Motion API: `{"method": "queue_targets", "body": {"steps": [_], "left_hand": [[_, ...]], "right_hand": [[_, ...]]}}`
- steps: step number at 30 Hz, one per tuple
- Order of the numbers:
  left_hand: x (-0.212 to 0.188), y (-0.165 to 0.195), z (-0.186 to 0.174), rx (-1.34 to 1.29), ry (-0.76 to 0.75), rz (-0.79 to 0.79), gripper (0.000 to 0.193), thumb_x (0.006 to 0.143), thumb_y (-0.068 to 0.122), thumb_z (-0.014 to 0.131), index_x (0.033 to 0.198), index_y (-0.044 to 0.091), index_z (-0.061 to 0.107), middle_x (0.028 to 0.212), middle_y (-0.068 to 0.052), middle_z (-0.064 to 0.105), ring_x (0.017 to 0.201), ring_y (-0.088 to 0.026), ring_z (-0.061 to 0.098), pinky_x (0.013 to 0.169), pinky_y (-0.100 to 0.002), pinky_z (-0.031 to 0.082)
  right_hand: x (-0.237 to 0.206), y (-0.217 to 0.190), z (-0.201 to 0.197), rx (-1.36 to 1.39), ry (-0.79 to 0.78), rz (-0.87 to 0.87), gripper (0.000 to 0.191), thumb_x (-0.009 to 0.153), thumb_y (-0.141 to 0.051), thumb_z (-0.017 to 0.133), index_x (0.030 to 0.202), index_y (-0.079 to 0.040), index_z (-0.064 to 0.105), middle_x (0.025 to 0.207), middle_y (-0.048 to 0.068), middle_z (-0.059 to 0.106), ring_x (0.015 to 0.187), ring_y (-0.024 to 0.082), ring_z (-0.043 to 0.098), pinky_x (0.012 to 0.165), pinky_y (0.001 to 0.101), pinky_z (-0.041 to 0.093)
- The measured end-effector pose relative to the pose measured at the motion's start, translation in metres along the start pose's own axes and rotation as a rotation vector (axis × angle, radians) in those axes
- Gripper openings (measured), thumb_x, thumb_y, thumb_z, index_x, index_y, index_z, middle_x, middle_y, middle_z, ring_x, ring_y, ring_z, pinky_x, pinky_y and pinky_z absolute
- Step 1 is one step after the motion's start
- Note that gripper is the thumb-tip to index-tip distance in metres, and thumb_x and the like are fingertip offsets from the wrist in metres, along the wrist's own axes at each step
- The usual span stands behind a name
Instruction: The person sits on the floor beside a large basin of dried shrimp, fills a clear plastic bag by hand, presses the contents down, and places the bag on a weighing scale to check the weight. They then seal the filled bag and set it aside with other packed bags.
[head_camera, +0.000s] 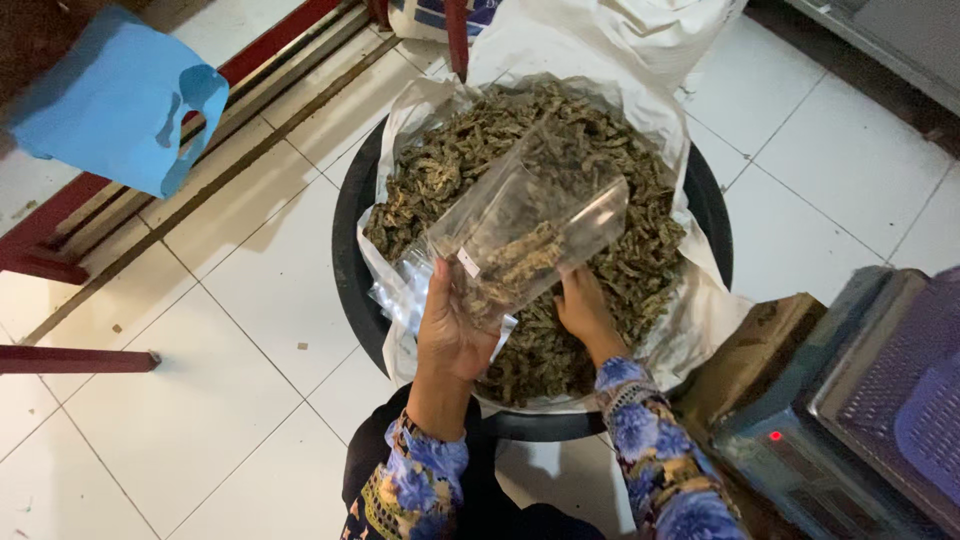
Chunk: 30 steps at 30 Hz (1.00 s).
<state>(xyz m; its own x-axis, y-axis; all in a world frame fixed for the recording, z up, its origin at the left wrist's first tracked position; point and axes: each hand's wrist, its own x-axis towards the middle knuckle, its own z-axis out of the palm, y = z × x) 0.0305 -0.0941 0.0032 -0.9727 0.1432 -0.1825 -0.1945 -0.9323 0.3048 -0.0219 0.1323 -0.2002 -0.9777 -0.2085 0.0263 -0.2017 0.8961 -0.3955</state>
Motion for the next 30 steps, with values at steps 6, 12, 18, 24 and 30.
{"method": "queue_targets", "body": {"steps": [6,12,18,24,30], "left_hand": [[0.006,0.0,-0.002,0.122,0.223,-0.076,0.068,0.087,0.054,0.067,0.144,0.019,0.052,0.145,0.0,0.058,0.133,-0.025,0.055,0.111,-0.049,0.042],[0.009,-0.009,-0.006,0.153,0.246,-0.094,0.059,0.09,0.051,0.068,0.138,0.019,0.054,0.141,0.002,0.059,0.133,-0.024,0.052,0.112,-0.053,0.037],[0.016,-0.018,-0.011,0.199,0.271,-0.128,0.06,0.089,0.051,0.068,0.138,0.019,0.054,0.142,0.002,0.057,0.134,-0.026,0.051,0.112,-0.055,0.036],[0.021,-0.029,-0.014,0.252,0.266,-0.161,0.063,0.087,0.048,0.07,0.141,0.02,0.052,0.146,0.002,0.054,0.137,-0.027,0.049,0.115,-0.065,0.033],[0.025,-0.038,-0.026,0.32,0.195,-0.175,0.062,0.087,0.046,0.071,0.14,0.022,0.05,0.149,0.005,0.05,0.137,-0.025,0.049,0.113,-0.067,0.032]], "right_hand": [[0.029,0.0,-0.005,-0.003,-0.169,0.196,0.044,0.092,-0.02,0.077,0.128,-0.001,0.06,0.134,0.023,0.061,0.125,0.043,0.058,0.102,0.0535,0.051],[0.002,0.014,-0.003,0.163,-0.303,0.236,0.068,0.08,-0.027,0.083,0.139,-0.008,0.056,0.135,0.021,0.062,0.119,0.041,0.063,0.096,0.0524,0.054],[-0.055,0.024,-0.003,0.41,-0.277,0.224,0.075,0.081,-0.029,0.09,0.143,-0.015,0.052,0.138,0.018,0.058,0.127,0.04,0.053,0.093,0.0529,0.049],[-0.088,0.034,-0.06,1.295,-0.086,0.573,0.064,0.087,-0.013,0.075,0.146,-0.014,0.048,0.115,0.012,0.067,0.094,0.024,0.065,0.069,0.0364,0.056],[-0.113,0.023,-0.161,1.619,0.096,0.388,0.06,0.102,-0.004,0.066,0.159,-0.014,0.052,0.094,0.0,0.053,0.077,0.011,0.054,0.061,0.0254,0.05]]}}
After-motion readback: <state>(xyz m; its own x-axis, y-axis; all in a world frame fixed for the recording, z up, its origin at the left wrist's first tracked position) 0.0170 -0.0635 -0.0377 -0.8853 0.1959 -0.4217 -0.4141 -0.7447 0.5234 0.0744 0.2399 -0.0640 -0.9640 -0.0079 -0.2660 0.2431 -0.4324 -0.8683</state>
